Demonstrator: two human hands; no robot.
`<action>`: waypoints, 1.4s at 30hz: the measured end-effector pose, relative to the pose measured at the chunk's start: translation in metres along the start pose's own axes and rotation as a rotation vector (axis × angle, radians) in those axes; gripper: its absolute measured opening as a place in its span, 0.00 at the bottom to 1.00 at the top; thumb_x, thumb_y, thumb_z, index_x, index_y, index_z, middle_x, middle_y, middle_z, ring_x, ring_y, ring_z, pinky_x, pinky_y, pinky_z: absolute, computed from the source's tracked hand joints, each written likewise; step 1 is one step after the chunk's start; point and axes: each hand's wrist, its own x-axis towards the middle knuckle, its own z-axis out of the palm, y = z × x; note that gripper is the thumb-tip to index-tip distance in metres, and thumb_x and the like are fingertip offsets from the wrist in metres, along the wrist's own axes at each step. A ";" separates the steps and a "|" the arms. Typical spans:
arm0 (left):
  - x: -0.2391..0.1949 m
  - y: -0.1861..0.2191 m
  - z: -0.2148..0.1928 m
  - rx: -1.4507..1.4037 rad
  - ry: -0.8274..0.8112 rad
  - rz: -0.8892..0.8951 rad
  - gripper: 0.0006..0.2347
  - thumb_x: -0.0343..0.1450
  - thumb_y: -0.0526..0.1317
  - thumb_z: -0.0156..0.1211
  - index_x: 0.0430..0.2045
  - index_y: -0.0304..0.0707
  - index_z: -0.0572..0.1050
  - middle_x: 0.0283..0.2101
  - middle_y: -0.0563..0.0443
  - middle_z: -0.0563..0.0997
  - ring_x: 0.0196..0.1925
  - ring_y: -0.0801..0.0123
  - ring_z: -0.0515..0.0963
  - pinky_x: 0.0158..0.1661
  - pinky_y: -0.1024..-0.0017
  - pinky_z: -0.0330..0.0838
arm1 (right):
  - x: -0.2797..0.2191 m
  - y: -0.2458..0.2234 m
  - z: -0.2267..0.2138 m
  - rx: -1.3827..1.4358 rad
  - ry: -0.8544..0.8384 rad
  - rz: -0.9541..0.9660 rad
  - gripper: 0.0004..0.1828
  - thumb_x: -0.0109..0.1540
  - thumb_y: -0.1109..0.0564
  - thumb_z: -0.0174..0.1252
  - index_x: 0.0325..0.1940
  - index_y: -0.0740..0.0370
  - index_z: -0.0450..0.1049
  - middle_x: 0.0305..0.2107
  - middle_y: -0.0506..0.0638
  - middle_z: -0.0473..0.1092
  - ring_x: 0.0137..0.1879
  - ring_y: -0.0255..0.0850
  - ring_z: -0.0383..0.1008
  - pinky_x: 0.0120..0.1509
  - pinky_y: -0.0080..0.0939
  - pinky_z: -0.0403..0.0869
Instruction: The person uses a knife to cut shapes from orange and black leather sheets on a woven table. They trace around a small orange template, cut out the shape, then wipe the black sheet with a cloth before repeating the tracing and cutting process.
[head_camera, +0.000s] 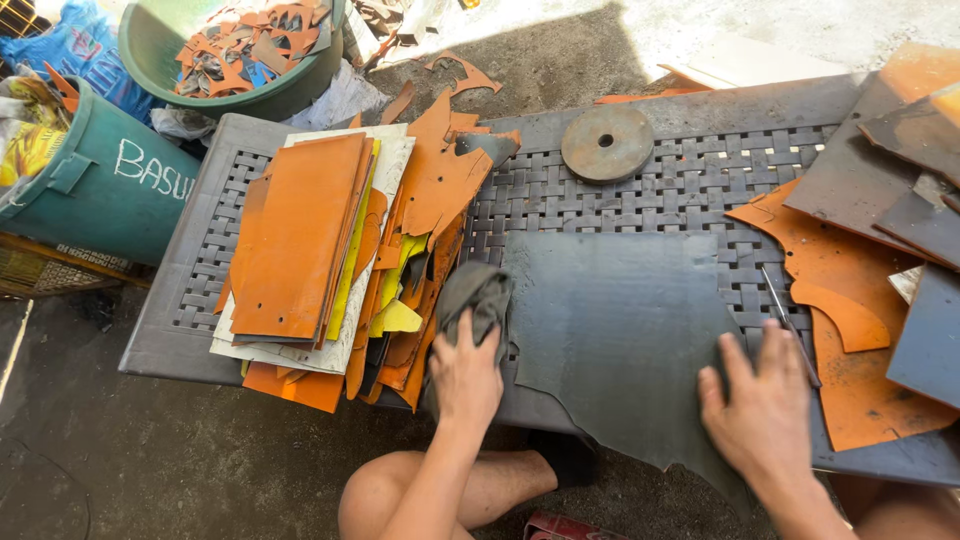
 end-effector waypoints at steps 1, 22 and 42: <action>-0.014 -0.002 -0.004 0.011 -0.032 -0.026 0.25 0.65 0.34 0.66 0.59 0.56 0.74 0.72 0.43 0.58 0.65 0.33 0.64 0.60 0.44 0.67 | 0.002 0.005 -0.002 -0.009 0.027 0.064 0.26 0.62 0.46 0.56 0.64 0.53 0.71 0.68 0.67 0.63 0.72 0.62 0.62 0.78 0.57 0.61; -0.029 0.008 0.016 0.210 -0.060 0.230 0.30 0.65 0.37 0.54 0.67 0.50 0.62 0.74 0.42 0.54 0.74 0.40 0.51 0.65 0.27 0.37 | -0.007 0.015 -0.011 0.164 -0.152 0.297 0.34 0.60 0.39 0.62 0.55 0.71 0.71 0.52 0.69 0.68 0.57 0.64 0.72 0.60 0.57 0.73; 0.030 -0.037 -0.034 0.380 -0.274 0.517 0.35 0.66 0.36 0.57 0.72 0.56 0.54 0.77 0.42 0.48 0.77 0.56 0.51 0.69 0.38 0.45 | 0.101 0.093 0.003 -0.221 -0.430 0.315 0.16 0.63 0.57 0.57 0.52 0.63 0.81 0.60 0.63 0.71 0.55 0.61 0.80 0.53 0.57 0.80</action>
